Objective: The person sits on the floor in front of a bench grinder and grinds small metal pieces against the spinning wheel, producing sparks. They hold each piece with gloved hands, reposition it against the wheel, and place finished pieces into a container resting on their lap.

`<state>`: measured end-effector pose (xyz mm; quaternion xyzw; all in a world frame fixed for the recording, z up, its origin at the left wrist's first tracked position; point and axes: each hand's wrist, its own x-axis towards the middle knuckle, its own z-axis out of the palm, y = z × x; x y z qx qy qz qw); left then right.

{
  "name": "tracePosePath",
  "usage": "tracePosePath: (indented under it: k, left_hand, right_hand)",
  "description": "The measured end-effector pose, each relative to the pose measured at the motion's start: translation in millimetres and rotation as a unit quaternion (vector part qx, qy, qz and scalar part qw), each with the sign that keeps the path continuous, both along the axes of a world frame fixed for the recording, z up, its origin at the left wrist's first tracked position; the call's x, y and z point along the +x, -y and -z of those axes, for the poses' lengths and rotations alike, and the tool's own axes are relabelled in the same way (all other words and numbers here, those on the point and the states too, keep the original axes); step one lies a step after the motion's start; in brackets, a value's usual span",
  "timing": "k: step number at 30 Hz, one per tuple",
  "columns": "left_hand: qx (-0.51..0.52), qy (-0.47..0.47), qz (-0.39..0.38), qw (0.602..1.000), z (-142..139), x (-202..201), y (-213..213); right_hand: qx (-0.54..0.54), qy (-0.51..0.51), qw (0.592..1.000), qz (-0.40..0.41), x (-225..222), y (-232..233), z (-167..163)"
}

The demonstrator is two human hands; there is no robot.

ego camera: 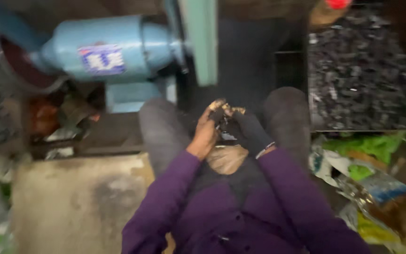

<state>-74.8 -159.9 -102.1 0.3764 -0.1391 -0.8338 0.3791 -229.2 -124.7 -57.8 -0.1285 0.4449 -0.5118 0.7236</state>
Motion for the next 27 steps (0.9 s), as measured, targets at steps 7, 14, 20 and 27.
tracePosePath:
  k: [7,14,20,27]
  left_hand:
    - [-0.185,0.099,0.016,0.978,15,30,32]
    - [-0.088,0.233,-0.079,0.965,42,12,21]
    - [-0.149,0.19,-0.019,0.97,55,14,24]
    - [-0.297,0.226,-0.075,0.925,52,11,23]
  right_hand:
    - [0.071,0.012,0.973,-0.22,0,28,19]
    - [-0.021,-0.11,0.979,-0.172,22,31,57]
    - [0.007,-0.117,0.982,-0.15,20,35,58]
    - [-0.102,-0.163,0.973,-0.128,23,33,37]
